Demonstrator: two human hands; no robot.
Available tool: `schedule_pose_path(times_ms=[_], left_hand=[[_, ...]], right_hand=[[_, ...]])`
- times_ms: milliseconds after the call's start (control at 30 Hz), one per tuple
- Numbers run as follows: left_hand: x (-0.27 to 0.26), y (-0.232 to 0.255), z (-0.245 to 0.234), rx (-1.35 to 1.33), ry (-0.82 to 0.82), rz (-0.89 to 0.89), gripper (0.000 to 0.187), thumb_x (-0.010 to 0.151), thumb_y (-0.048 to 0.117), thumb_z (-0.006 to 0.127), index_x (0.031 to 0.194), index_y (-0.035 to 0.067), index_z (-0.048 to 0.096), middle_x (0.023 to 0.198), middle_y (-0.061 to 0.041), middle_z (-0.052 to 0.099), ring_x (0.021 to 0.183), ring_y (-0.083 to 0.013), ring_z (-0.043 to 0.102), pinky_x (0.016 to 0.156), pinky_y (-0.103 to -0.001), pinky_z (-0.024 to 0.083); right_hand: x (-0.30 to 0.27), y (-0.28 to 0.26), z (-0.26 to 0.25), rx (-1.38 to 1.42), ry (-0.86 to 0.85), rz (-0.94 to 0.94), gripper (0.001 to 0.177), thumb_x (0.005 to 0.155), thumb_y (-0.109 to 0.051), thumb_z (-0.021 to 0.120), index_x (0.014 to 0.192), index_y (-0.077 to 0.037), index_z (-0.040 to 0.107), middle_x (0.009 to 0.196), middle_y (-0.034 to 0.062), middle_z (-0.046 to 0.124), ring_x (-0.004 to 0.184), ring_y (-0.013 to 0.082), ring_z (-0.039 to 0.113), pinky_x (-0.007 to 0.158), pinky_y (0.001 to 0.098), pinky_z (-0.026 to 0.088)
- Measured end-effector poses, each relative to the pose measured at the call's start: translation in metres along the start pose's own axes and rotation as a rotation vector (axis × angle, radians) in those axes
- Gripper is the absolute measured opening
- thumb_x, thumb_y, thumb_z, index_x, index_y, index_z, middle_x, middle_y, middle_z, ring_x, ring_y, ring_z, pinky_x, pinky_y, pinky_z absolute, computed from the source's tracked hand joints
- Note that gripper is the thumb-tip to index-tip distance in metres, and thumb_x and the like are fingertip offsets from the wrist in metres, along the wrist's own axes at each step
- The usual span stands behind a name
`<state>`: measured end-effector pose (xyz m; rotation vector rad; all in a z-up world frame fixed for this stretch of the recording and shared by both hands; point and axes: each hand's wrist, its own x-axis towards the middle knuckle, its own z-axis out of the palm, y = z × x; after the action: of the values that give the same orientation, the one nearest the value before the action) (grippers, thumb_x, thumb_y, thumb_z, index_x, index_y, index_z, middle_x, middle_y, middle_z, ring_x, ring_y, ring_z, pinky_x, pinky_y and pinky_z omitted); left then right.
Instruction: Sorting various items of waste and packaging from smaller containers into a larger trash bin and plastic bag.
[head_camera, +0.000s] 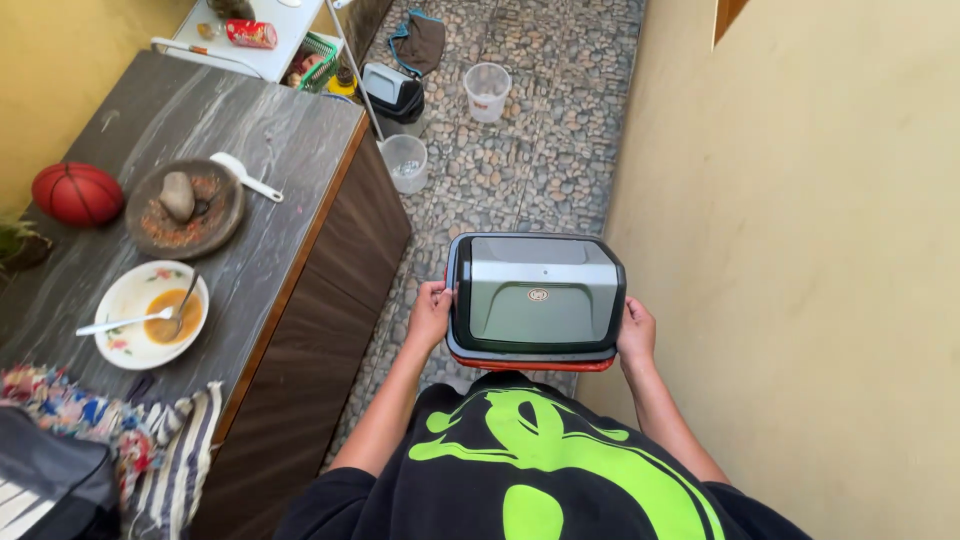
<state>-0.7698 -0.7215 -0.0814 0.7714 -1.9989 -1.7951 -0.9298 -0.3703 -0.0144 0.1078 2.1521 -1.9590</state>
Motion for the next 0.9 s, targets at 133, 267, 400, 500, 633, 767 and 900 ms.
schedule_pose_path(times_ms=[133, 267, 400, 500, 633, 767, 900], left_hand=[[0.065, -0.003, -0.001, -0.149, 0.025, 0.000, 0.025, 0.101, 0.019, 0.058, 0.119, 0.002, 0.055, 0.095, -0.007, 0.074, 0.082, -0.0111, 0.070, 0.074, -0.026, 0.054], [0.141, -0.018, -0.002, 0.007, 0.054, -0.026, 0.025, 0.103, 0.019, 0.058, 0.121, 0.002, 0.058, 0.091, -0.009, 0.072, 0.079, -0.0125, 0.064, 0.071, -0.029, 0.052], [0.221, -0.034, 0.002, 0.098, 0.093, 0.202, 0.024, 0.104, 0.020, 0.058, 0.119, 0.001, 0.058, 0.100, -0.008, 0.072, 0.090, -0.0136, 0.069, 0.081, -0.031, 0.054], [0.285, 0.008, 0.021, 0.180, 0.057, -0.006, 0.025, 0.104, 0.022, 0.058, 0.120, 0.003, 0.059, 0.092, -0.010, 0.073, 0.082, -0.0186, 0.069, 0.075, -0.033, 0.054], [0.373, 0.021, 0.050, 0.263, 0.011, 0.015, 0.026, 0.102, 0.022, 0.058, 0.121, 0.004, 0.058, 0.096, -0.009, 0.075, 0.088, -0.0186, 0.073, 0.078, -0.033, 0.055], [0.443, 0.038, 0.075, 0.162, -0.066, 0.048, 0.024, 0.102, 0.021, 0.057, 0.120, 0.005, 0.058, 0.098, -0.010, 0.076, 0.087, -0.0198, 0.073, 0.079, -0.034, 0.056], [0.509, 0.058, 0.100, 0.145, -0.132, 0.097, 0.021, 0.104, 0.020, 0.056, 0.120, 0.005, 0.057, 0.101, -0.009, 0.075, 0.090, -0.0185, 0.073, 0.082, -0.033, 0.056]], right_hand=[[0.064, -0.013, 0.030, -0.024, -0.044, -0.011, 0.026, 0.107, -0.022, 0.056, 0.112, -0.001, 0.071, 0.090, 0.0003, 0.071, 0.078, 0.0062, 0.061, 0.069, 0.0233, 0.051], [0.131, -0.027, 0.066, -0.034, -0.102, -0.031, 0.027, 0.107, -0.022, 0.056, 0.115, -0.001, 0.070, 0.093, 0.0009, 0.071, 0.081, 0.0061, 0.061, 0.072, 0.0231, 0.050], [0.201, -0.034, 0.097, -0.038, -0.141, 0.003, 0.028, 0.107, -0.020, 0.054, 0.121, 0.000, 0.068, 0.098, 0.0023, 0.073, 0.084, 0.0072, 0.063, 0.074, 0.0233, 0.051], [0.256, -0.025, 0.105, -0.056, -0.158, -0.021, 0.028, 0.108, -0.019, 0.052, 0.125, 0.000, 0.065, 0.102, 0.0030, 0.073, 0.087, 0.0080, 0.064, 0.077, 0.0233, 0.052], [0.319, -0.037, 0.112, -0.100, -0.129, 0.010, 0.029, 0.107, -0.016, 0.051, 0.128, -0.001, 0.063, 0.103, 0.0025, 0.073, 0.086, 0.0081, 0.064, 0.076, 0.0232, 0.051], [0.369, -0.061, 0.125, -0.064, -0.078, 0.087, 0.028, 0.107, -0.014, 0.050, 0.128, -0.003, 0.065, 0.096, 0.0010, 0.070, 0.077, 0.0073, 0.059, 0.068, 0.0233, 0.048], [0.434, -0.083, 0.133, -0.055, -0.025, 0.086, 0.028, 0.108, -0.014, 0.052, 0.129, -0.004, 0.068, 0.090, 0.0000, 0.067, 0.070, 0.0068, 0.052, 0.061, 0.0233, 0.042]])
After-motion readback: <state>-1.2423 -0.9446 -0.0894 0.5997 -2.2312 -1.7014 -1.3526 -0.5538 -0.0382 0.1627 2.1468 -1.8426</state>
